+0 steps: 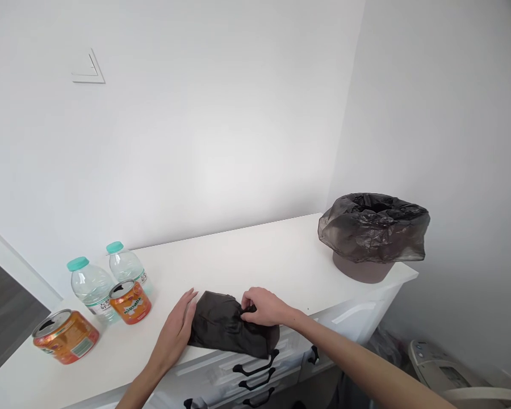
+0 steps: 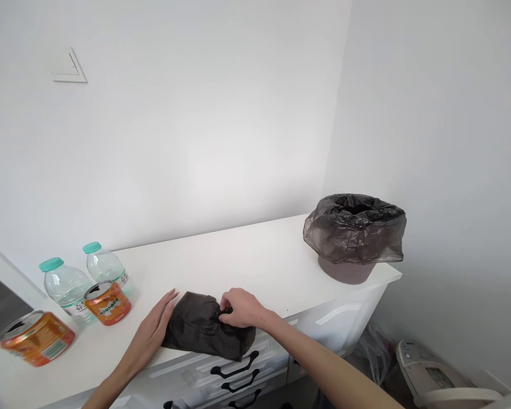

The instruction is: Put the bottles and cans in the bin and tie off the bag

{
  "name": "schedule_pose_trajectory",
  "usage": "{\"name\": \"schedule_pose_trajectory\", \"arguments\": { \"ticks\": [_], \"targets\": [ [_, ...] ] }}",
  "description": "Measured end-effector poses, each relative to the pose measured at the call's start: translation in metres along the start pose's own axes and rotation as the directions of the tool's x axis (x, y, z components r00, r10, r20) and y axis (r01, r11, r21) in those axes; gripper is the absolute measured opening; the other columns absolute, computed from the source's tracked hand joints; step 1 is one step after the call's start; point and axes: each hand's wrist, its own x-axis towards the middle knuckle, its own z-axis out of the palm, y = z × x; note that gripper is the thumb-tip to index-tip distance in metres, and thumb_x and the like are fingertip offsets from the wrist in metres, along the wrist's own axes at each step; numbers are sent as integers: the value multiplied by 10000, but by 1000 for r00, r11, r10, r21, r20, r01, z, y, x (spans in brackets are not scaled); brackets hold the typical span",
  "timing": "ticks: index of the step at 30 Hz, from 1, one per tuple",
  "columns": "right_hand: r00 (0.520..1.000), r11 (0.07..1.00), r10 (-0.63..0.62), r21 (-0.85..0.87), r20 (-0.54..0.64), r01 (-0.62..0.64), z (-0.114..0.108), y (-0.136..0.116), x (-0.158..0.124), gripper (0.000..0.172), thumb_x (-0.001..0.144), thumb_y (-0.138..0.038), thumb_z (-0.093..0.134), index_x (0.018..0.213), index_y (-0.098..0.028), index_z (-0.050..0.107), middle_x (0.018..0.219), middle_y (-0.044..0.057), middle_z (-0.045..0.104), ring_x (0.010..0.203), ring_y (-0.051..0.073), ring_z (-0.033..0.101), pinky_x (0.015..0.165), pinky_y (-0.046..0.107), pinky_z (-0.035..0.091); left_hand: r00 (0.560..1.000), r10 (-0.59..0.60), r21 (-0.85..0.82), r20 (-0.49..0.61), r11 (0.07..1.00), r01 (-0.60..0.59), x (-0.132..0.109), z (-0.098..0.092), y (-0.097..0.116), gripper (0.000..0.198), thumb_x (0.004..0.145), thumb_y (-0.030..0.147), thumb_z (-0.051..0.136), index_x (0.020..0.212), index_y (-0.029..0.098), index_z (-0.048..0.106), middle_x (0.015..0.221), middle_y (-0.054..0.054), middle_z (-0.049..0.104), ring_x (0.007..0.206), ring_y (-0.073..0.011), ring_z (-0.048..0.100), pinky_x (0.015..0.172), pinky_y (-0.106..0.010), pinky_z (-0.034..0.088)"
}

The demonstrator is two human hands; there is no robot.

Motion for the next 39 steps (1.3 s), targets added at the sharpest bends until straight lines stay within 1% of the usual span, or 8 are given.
{"name": "schedule_pose_trajectory", "arguments": {
  "ticks": [6, 15, 20, 23, 27, 30, 34, 39],
  "targets": [
    [982, 963, 163, 232, -100, -136, -21, 28, 9, 177, 729, -267, 788, 877, -229, 698, 986, 25, 773, 958, 215, 716, 772, 271, 509, 995, -96, -116, -31, 989, 92, -2, -1, 6, 549, 1013, 609, 343, 1330, 254, 618, 1466, -64, 621, 1421, -265, 513, 1228, -505, 369],
    [717, 787, 580, 493, -387, -371, -69, 89, -22, 395, 914, -532, 575, 1082, -181, 646, 1117, 139, 750, 977, 242, 716, 705, 286, 541, 996, -89, -105, -13, 991, 87, -2, -2, 7, 529, 1011, 605, 344, 1270, 256, 647, 1473, -69, 604, 1423, -269, 493, 1225, -515, 360],
    [812, 904, 416, 89, -410, -418, -64, 75, -67, 559, 904, -696, 541, 1142, -205, 656, 889, 93, 767, 834, 280, 709, 770, 381, 531, 999, -42, -58, -12, 997, 42, -2, 0, 7, 487, 1020, 581, 357, 1206, 256, 669, 1460, -71, 614, 1400, -278, 515, 1201, -533, 392],
    [888, 920, 117, -289, -444, -265, -67, 65, -75, 613, 954, -654, 480, 1393, -234, 557, 1279, 129, 700, 1143, 312, 661, 969, 447, 504, 1000, -16, -24, -24, 1000, 16, -2, 0, 8, 460, 1025, 564, 370, 1183, 260, 678, 1443, -61, 631, 1383, -274, 538, 1185, -528, 421],
    [983, 883, -140, -465, -118, 70, -61, 67, -57, 767, 939, -683, 527, 1608, -361, 333, 1738, 33, 172, 1592, 328, 147, 1255, 513, 233, 999, 6, 23, -35, 1000, -6, -2, 1, 8, 447, 1031, 547, 368, 1157, 266, 692, 1421, -53, 651, 1360, -271, 566, 1160, -513, 459],
    [995, 879, -96, -471, -24, 74, -43, 79, -33, 675, 1016, -680, 349, 1623, -391, 291, 1752, -10, 71, 1609, 305, 8, 1280, 561, 97, 1000, -1, 43, -21, 999, 2, -3, 2, 7, 448, 1032, 542, 359, 1166, 269, 688, 1432, -48, 643, 1371, -268, 556, 1164, -510, 456],
    [969, 860, 75, -478, -234, -182, -23, 98, 6, 643, 1055, -618, 226, 1622, -331, 324, 1742, 19, 142, 1608, 292, 40, 1277, 564, 52, 1000, -11, 39, -3, 999, 12, -3, 3, 5, 449, 1039, 539, 350, 1203, 268, 668, 1455, -51, 621, 1403, -264, 521, 1186, -529, 426],
    [843, 764, 270, -430, -465, -481, -37, 129, 52, 664, 1040, -577, 244, 1616, -267, 361, 1728, 77, 199, 1594, 338, 99, 1262, 574, 35, 1000, 12, 44, 3, 999, -12, -3, 4, 4, 414, 1048, 505, 366, 1196, 264, 668, 1450, -56, 625, 1399, -262, 521, 1183, -536, 430]
  ]
}}
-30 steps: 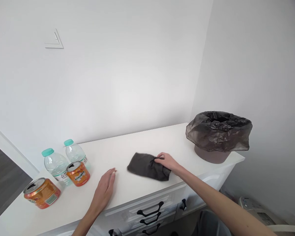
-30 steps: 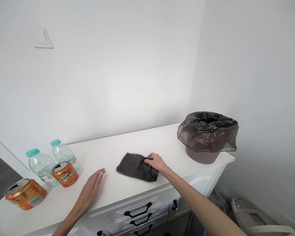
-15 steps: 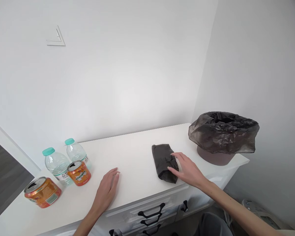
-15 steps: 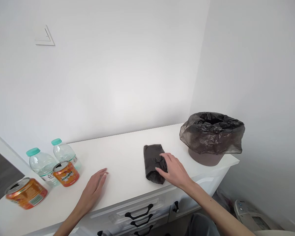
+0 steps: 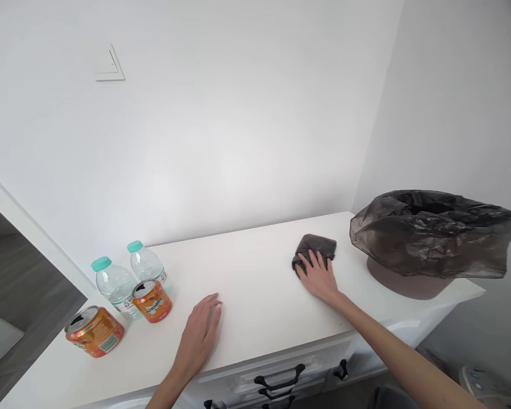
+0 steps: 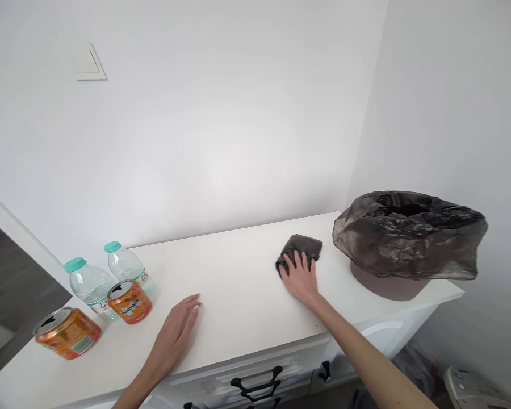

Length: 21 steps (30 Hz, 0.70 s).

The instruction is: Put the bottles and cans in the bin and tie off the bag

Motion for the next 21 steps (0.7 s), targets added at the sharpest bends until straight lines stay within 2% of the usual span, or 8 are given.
{"name": "schedule_pose_trajectory", "arguments": {
  "ticks": [4, 8, 11, 14, 16, 18, 21],
  "targets": [
    [986, 987, 157, -19, -49, -158, 5, 27, 42, 706, 1018, -596, 208, 1616, -252, 361, 1718, 107, 224, 1586, 369, 113, 1246, 596, 29, 1000, 20, 3, -7, 1000, -20, 1, 0, -1, 402, 1057, 489, 370, 1255, 284, 653, 1455, -50, 623, 1393, -261, 528, 1165, -536, 453],
    [952, 957, 289, -9, -100, -291, 9, 65, 80, 734, 1005, -597, 196, 1613, -225, 370, 1701, 138, 260, 1576, 391, 127, 1229, 627, 40, 1000, 15, 43, 18, 999, -15, 2, 1, 0, 385, 1055, 486, 388, 1283, 304, 639, 1478, -36, 608, 1417, -266, 510, 1165, -546, 455],
    [924, 934, 357, 42, -138, -354, 10, 87, 103, 736, 1001, -586, 200, 1598, -206, 402, 1686, 174, 278, 1561, 418, 152, 1208, 647, 89, 998, 62, 92, 34, 994, -65, 2, 2, -1, 356, 1048, 473, 417, 1272, 315, 643, 1495, -25, 598, 1436, -271, 495, 1172, -544, 454],
    [880, 905, 426, 110, -210, -412, 10, 94, 114, 747, 1003, -569, 206, 1590, -150, 403, 1667, 248, 263, 1538, 453, 190, 1164, 672, 177, 994, 98, 146, 50, 984, -104, 2, 3, -1, 335, 1040, 459, 442, 1278, 331, 640, 1513, -8, 585, 1456, -270, 477, 1170, -529, 463],
    [857, 917, 399, 118, -327, -382, 10, 91, 110, 756, 1013, -554, 202, 1610, -108, 335, 1670, 290, 198, 1540, 455, 176, 1134, 675, 234, 993, 107, 167, 57, 979, -115, 3, 3, 0, 330, 1038, 453, 451, 1284, 333, 636, 1520, -3, 579, 1465, -268, 467, 1170, -524, 464],
    [849, 955, 287, 68, -445, -288, 9, 85, 101, 737, 1028, -528, 187, 1618, -99, 291, 1679, 297, 149, 1556, 435, 129, 1131, 665, 253, 992, 109, 168, 66, 979, -119, 3, 3, 2, 330, 1039, 451, 450, 1289, 332, 629, 1529, -4, 571, 1473, -267, 457, 1177, -526, 455],
    [874, 982, 143, -41, -464, -183, 8, 77, 84, 697, 1039, -486, 182, 1600, -93, 316, 1679, 285, 172, 1572, 406, 92, 1173, 644, 202, 992, 93, 163, 87, 981, -106, 3, 2, 3, 334, 1042, 462, 441, 1296, 333, 615, 1545, 1, 554, 1485, -263, 439, 1193, -532, 431]
  ]
}}
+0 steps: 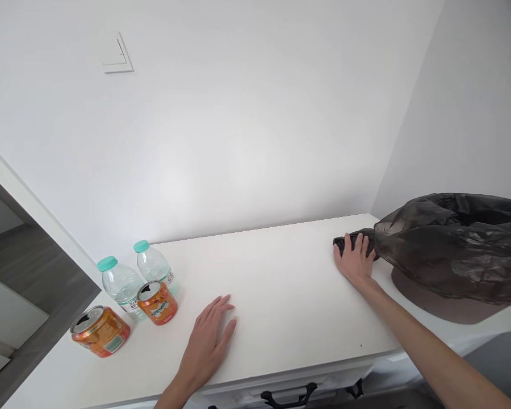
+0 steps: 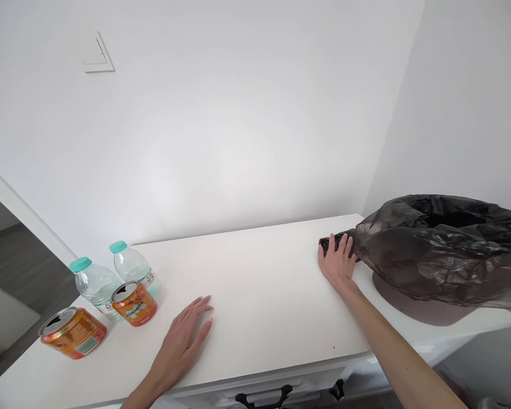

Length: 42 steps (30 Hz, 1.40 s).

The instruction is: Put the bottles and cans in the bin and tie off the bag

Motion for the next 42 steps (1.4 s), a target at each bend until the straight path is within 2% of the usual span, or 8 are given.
{"name": "schedule_pose_trajectory", "arguments": {
  "ticks": [5, 10, 16, 20, 27, 42],
  "targets": [
    [977, 988, -124, -72, 174, 138, -13, -1, -21, 701, 1032, -468, 217, 1602, -71, 312, 1696, 239, 196, 1583, 370, 97, 1246, 571, 70, 999, 46, 13, -29, 999, -46, -2, 3, -4, 361, 1038, 473, 446, 1322, 317, 603, 1555, -18, 547, 1490, -265, 435, 1215, -522, 399],
    [918, 972, -218, -11, 331, 235, -30, -5, -49, 741, 1034, -503, 185, 1631, -68, 249, 1721, 170, 169, 1603, 308, 50, 1273, 526, 2, 995, 93, 79, -39, 993, -89, -5, 12, -13, 473, 1028, 498, 450, 1455, 309, 523, 1598, -30, 500, 1517, -266, 397, 1248, -516, 342],
    [863, 968, -247, 76, 441, 238, -55, -7, -83, 775, 1037, -595, 185, 1638, -112, 266, 1730, 148, 140, 1607, 296, 33, 1284, 505, -7, 988, 149, 160, -33, 977, -142, -7, 20, -18, 546, 1045, 487, 406, 1551, 285, 444, 1632, -46, 449, 1541, -256, 350, 1270, -509, 281],
    [843, 965, -262, 101, 470, 243, -72, -7, -101, 791, 1039, -620, 184, 1646, -117, 238, 1731, 159, 108, 1607, 278, 52, 1289, 495, 15, 992, 127, 184, -6, 975, -124, -7, 18, -16, 567, 1050, 501, 375, 1559, 262, 441, 1639, -53, 435, 1546, -257, 339, 1263, -508, 289],
    [826, 955, -296, 147, 479, 256, -95, -5, -120, 795, 1039, -647, 166, 1652, -145, 225, 1736, 105, 100, 1609, 252, 45, 1298, 478, 17, 992, 129, 200, -7, 972, -125, -7, 18, -16, 578, 1055, 503, 346, 1557, 236, 450, 1642, -60, 424, 1545, -261, 342, 1259, -509, 292],
    [827, 958, -285, 159, 485, 237, -93, -5, -120, 801, 1034, -654, 147, 1657, -154, 209, 1738, 94, 85, 1610, 246, 28, 1297, 469, -11, 994, 107, 259, 7, 960, -105, -6, 19, -17, 568, 1064, 480, 312, 1573, 253, 421, 1651, -16, 410, 1552, -232, 326, 1272, -475, 299]
  ]
}}
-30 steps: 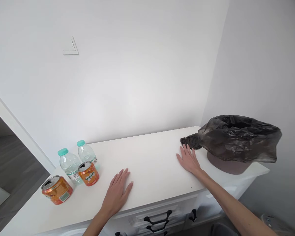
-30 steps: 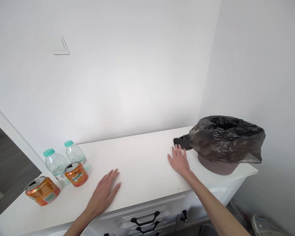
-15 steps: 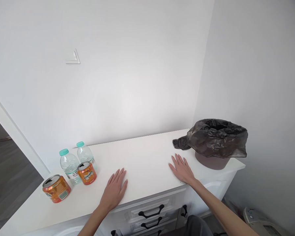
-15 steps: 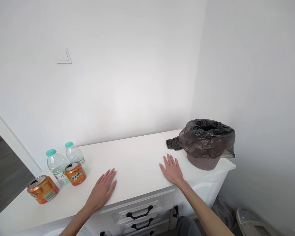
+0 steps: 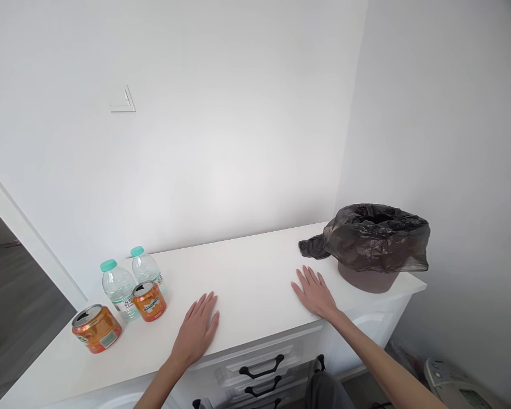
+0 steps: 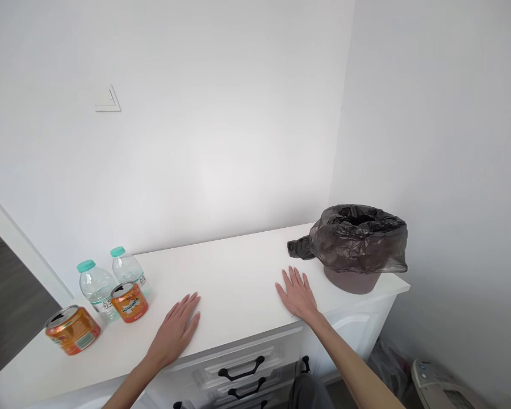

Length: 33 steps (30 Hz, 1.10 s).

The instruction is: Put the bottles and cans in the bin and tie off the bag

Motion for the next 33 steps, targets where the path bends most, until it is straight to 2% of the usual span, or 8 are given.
{"name": "schedule_pose_trajectory", "arguments": {
  "ticks": [8, 33],
  "targets": [
    [1000, 1000, -1, 1, -21, 1, 3, 1, 1, 788, 1040, -638, 145, 1654, -152, 224, 1738, 97, 100, 1610, 248, 42, 1296, 471, -8, 999, -15, 3, 36, 1000, 14, 1, -4, 3, 573, 1067, 469, 298, 1571, 223, 419, 1660, -26, 392, 1559, -228, 308, 1281, -478, 287],
    [1000, 1000, 4, -9, -26, -4, 1, 0, -1, 761, 1050, -607, 141, 1651, -151, 243, 1736, 91, 133, 1609, 248, 61, 1298, 467, 10, 1000, -8, -12, -16, 1000, 8, -1, 1, -1, 555, 1053, 457, 348, 1556, 244, 445, 1641, -26, 431, 1545, -232, 341, 1268, -481, 318]
  ]
}}
